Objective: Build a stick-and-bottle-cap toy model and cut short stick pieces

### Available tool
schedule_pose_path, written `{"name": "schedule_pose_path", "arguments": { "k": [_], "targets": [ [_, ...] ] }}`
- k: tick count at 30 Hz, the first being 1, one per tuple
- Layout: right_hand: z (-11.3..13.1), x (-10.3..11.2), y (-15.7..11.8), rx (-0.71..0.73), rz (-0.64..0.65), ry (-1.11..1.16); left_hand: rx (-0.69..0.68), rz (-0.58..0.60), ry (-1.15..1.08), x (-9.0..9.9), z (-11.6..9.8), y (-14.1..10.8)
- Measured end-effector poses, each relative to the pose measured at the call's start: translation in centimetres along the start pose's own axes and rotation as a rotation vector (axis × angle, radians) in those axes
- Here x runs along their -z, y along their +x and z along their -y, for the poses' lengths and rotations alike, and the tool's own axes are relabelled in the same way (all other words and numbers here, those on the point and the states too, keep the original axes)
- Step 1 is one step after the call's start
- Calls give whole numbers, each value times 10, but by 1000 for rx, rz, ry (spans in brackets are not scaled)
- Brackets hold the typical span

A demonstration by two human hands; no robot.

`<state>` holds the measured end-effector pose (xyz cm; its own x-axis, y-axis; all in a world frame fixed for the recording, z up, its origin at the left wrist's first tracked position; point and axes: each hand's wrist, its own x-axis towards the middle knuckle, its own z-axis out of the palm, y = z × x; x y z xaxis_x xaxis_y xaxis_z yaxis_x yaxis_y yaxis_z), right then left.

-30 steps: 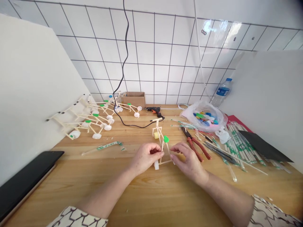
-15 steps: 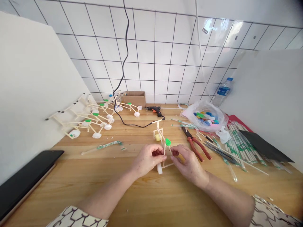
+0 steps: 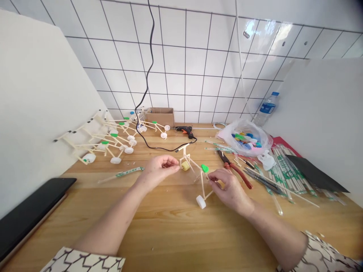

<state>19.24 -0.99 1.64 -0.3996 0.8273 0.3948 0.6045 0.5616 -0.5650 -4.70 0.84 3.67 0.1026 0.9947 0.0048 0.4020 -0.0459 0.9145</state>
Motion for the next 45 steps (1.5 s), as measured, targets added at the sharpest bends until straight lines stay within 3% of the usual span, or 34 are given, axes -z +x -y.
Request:
{"name": "schedule_pose_path", "arguments": {
  "k": [3,6,13,17,21,33,45],
  "targets": [
    [-5,-4,2,8,0,-32,22,-132,23,-1,7,7],
    [-6,-12,5,21,2,-32,-30,-156,24,-6,15,12],
    [5,-10,11,46,-69,-52,-58,-79,95,-9,22,16],
    [4,-2,5,-16,-113,-82,-63,-109,138,-10,27,17],
    [-3,3,1,-55,-57,-80,-73,-106,167,-9,26,14],
    [-13,6,-1,-137,53,-58,-25,67,236,4,24,11],
    [-19,4,-1,-158,88,-98,67,-225,373,20,20,14]
  ]
}}
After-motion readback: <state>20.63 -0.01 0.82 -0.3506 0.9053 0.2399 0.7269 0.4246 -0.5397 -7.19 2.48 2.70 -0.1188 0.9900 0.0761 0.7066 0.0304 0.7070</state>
